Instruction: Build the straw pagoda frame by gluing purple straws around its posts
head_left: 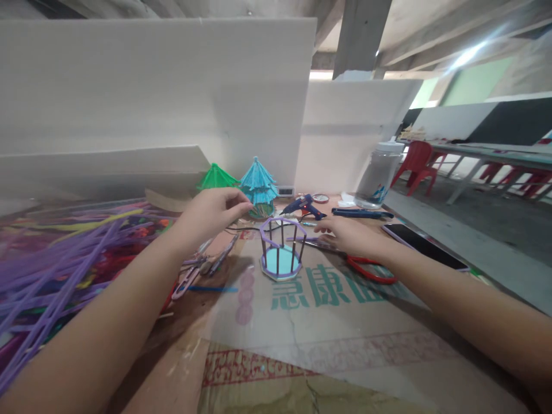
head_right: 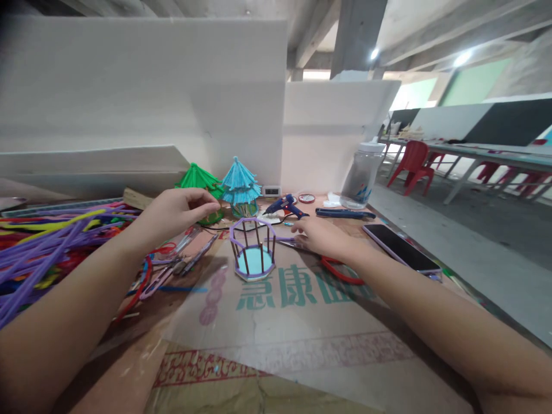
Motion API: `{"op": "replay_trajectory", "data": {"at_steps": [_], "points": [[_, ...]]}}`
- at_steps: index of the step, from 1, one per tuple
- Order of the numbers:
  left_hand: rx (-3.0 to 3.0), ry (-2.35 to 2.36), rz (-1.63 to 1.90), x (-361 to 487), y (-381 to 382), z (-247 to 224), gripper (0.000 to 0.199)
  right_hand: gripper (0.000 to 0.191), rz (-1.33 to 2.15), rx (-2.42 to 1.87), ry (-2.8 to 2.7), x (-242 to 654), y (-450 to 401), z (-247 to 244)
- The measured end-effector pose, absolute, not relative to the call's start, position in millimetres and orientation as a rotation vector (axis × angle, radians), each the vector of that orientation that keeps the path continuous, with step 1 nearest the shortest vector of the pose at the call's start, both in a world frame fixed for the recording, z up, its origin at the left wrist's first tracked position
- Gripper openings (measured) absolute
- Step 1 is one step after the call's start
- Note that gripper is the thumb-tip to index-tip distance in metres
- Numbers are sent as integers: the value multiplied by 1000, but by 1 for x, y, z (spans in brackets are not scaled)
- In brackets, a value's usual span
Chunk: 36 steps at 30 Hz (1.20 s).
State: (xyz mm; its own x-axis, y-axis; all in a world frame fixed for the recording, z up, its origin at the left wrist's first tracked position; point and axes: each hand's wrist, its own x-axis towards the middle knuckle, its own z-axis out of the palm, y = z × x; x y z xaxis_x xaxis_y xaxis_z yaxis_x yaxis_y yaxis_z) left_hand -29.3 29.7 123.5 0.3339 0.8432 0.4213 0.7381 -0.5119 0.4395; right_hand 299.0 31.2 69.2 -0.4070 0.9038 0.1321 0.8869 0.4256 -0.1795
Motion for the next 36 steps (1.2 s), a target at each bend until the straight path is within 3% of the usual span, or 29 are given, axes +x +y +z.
{"op": "replay_trajectory", "data": {"at_steps": [6,19,27,32,36], "points": [[2481,1443,928,-25,26,124,35,15,253,-1516,-2513,263,81,56],[2557,1400,949,-14,19,120,34,23,472,-1436,-2249,254,91,45],[2637,1198,857,-1,31,99,28,32,816,-1197,-2276,269,73,62],[2360,1296,875,-4,34,95,41,48,1251,-965,-2058,264,59,44],[2156,1248,902,-12,56,81,40,30,1313,-918,-1989,260,55,37]]}}
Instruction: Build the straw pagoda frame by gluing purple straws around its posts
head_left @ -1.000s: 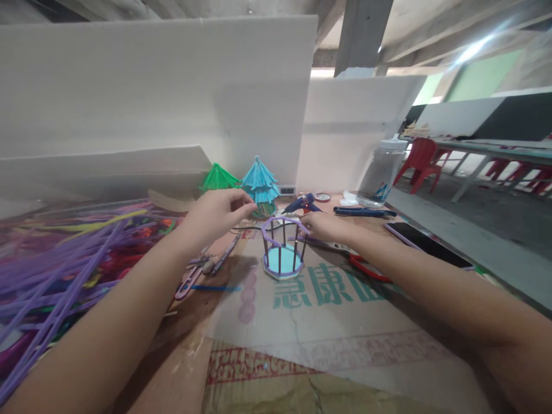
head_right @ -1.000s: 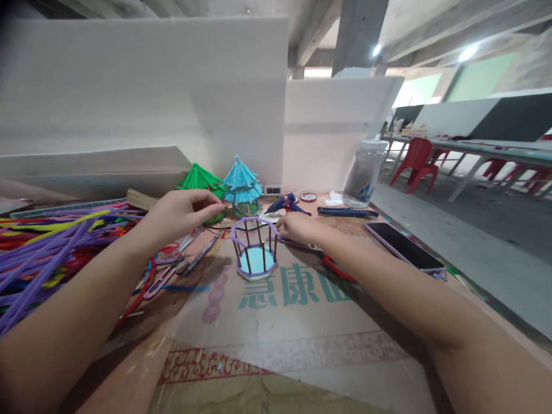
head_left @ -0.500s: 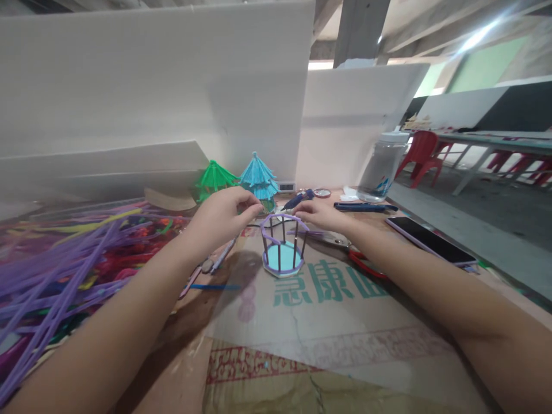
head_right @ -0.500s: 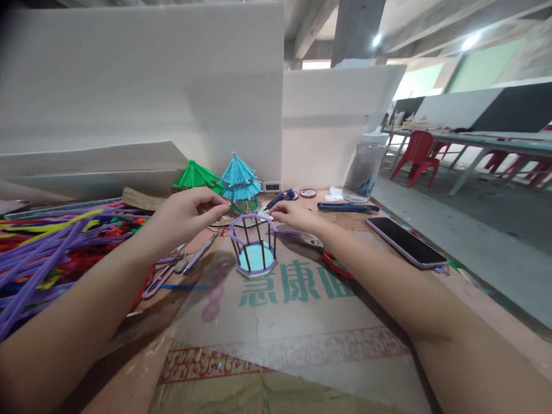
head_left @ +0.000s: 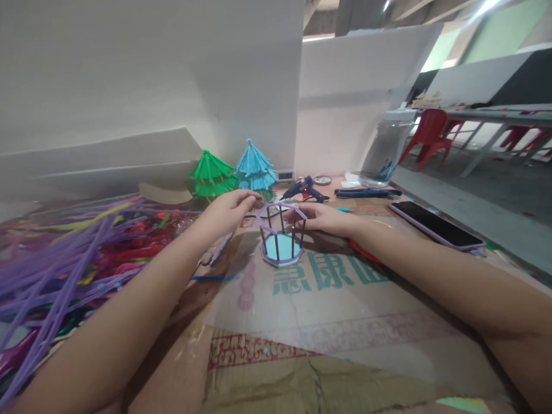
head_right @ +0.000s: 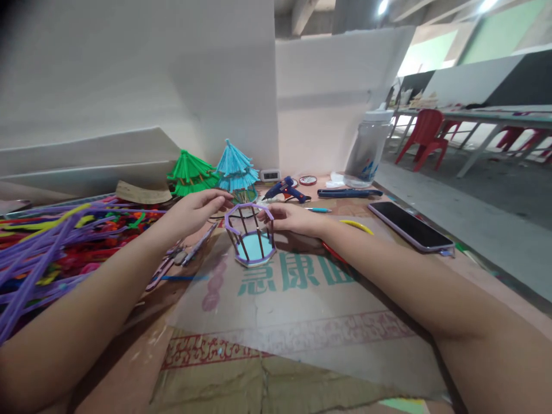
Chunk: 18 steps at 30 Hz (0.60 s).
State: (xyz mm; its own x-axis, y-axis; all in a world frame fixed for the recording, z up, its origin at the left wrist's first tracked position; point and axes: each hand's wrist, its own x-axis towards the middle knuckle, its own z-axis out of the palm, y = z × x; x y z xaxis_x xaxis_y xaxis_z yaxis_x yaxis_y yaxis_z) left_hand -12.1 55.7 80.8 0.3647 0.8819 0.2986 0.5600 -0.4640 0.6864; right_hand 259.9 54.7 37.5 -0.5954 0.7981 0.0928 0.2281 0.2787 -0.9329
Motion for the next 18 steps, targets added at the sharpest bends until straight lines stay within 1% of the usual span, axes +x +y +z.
{"op": "replay_trajectory", "data": {"at_steps": [3,8,10,14,18], "points": [[2065,1212,864,-13,69,67,41,20,1293,-924,-2010,258,54,34],[1920,1087,754,-2,69,43,52,20,1345,-920,-1983,257,55,30],[1886,1064,739,3,64,35,49,19,1346,-918,-2010,258,56,32],[1869,1046,733,7,57,27,38,19,1312,-924,-2150,265,60,41],[1887,1032,733,8,55,34,32,21,1238,-1011,-2025,269,61,48]]}}
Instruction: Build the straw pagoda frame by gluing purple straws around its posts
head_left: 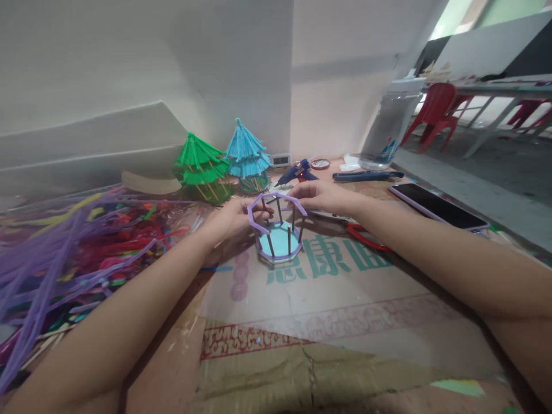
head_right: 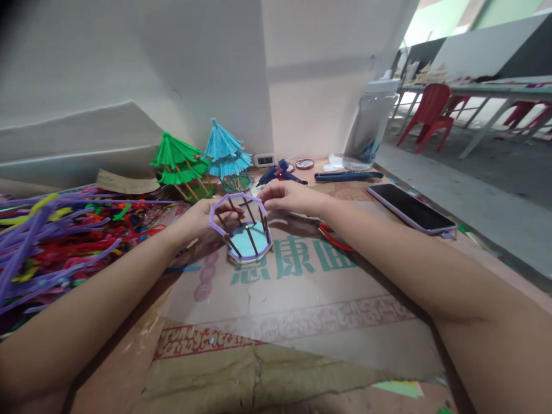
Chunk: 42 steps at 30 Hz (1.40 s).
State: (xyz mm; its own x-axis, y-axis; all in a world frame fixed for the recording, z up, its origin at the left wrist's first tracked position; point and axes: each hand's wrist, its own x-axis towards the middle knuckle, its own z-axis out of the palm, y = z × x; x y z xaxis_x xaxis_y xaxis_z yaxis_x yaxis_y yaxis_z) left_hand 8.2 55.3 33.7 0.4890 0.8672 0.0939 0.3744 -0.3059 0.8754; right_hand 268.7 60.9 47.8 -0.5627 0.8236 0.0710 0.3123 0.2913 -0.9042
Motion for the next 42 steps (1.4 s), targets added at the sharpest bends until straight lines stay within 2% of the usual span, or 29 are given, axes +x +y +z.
{"op": "replay_trajectory", "data": {"at_steps": [6,12,26,31,38,42], "points": [[1949,963,704,12,52,46,33,38,1238,-816,-2026,256,55,45],[2017,842,642,15,47,45,32,26,1370,-650,-1841,237,45,39],[2005,780,516,15,39,47,29,31,1779,-499,-1722,247,44,38],[2038,692,486,16,37,53,24,31,1786,-488,-1782,247,42,43],[2063,709,426,18,32,60,27,40,1758,-494,-1926,258,47,48],[2056,688,443,19,30,60,26,33,1704,-486,-1961,257,46,51]]}}
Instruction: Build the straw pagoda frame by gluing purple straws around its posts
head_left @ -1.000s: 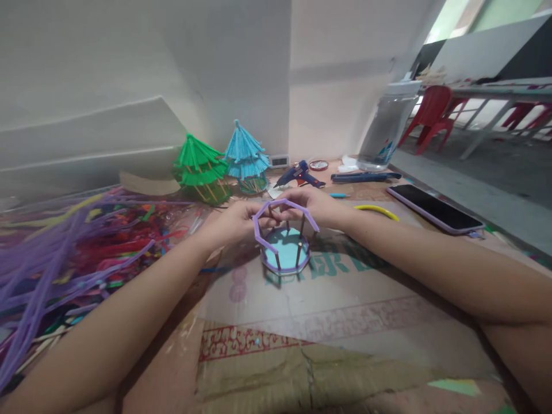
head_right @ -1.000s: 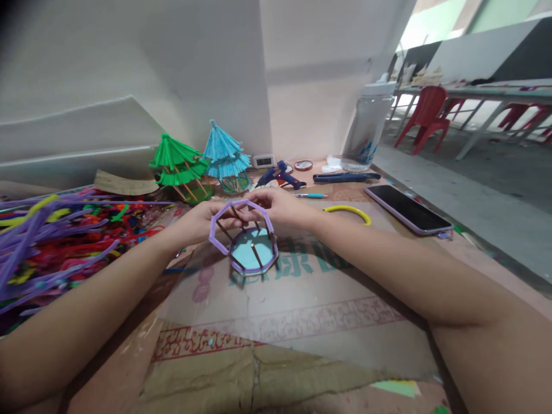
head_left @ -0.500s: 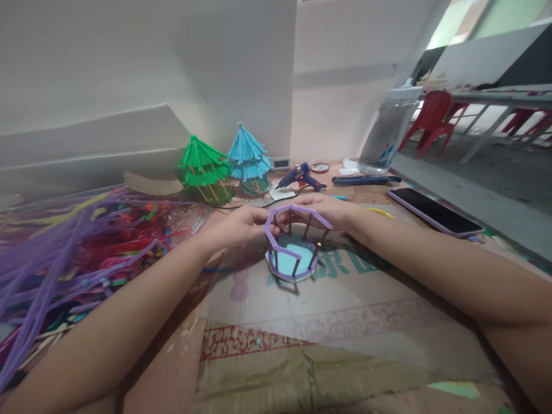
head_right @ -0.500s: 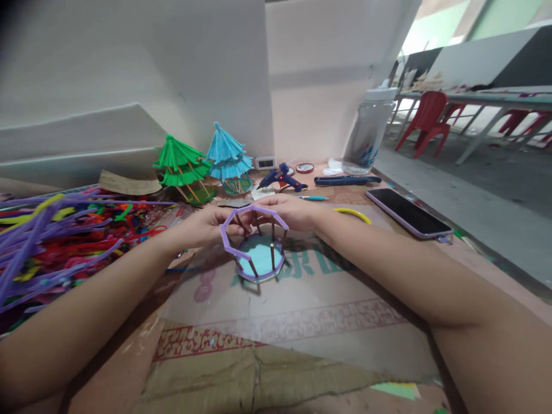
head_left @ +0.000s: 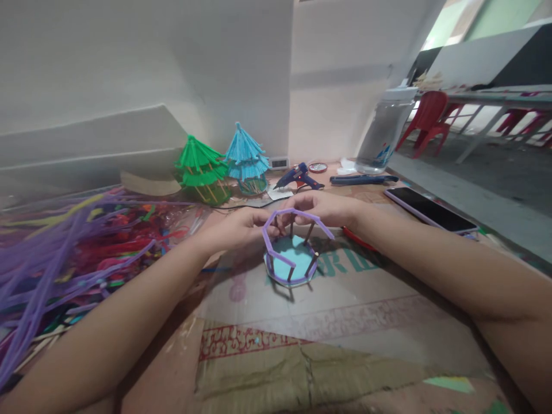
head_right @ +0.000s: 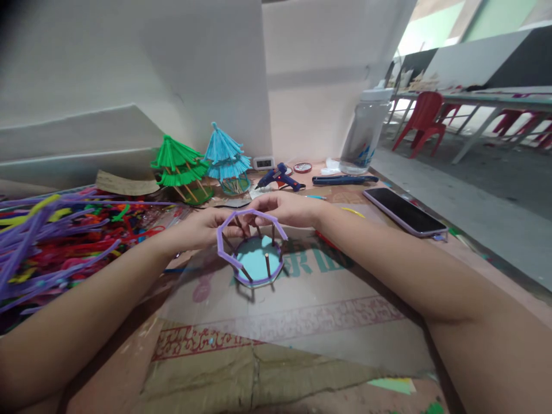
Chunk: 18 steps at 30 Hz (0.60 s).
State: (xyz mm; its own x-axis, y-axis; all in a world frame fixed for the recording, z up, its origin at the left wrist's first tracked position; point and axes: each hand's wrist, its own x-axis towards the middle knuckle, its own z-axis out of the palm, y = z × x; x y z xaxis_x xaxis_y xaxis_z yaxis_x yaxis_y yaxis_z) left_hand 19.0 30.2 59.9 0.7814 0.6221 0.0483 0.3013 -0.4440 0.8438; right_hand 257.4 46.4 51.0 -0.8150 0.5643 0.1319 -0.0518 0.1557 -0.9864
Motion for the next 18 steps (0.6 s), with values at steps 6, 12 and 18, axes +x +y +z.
{"op": "replay_trajectory", "data": {"at_steps": [6,12,18], "points": [[2080,717,440,21,31,56,32,32,1602,-545,-1933,251,46,43],[2128,727,423,19,33,54,33,30,1619,-586,-1940,251,44,44],[2124,732,409,17,36,53,28,28,1680,-678,-2051,258,46,53]]}}
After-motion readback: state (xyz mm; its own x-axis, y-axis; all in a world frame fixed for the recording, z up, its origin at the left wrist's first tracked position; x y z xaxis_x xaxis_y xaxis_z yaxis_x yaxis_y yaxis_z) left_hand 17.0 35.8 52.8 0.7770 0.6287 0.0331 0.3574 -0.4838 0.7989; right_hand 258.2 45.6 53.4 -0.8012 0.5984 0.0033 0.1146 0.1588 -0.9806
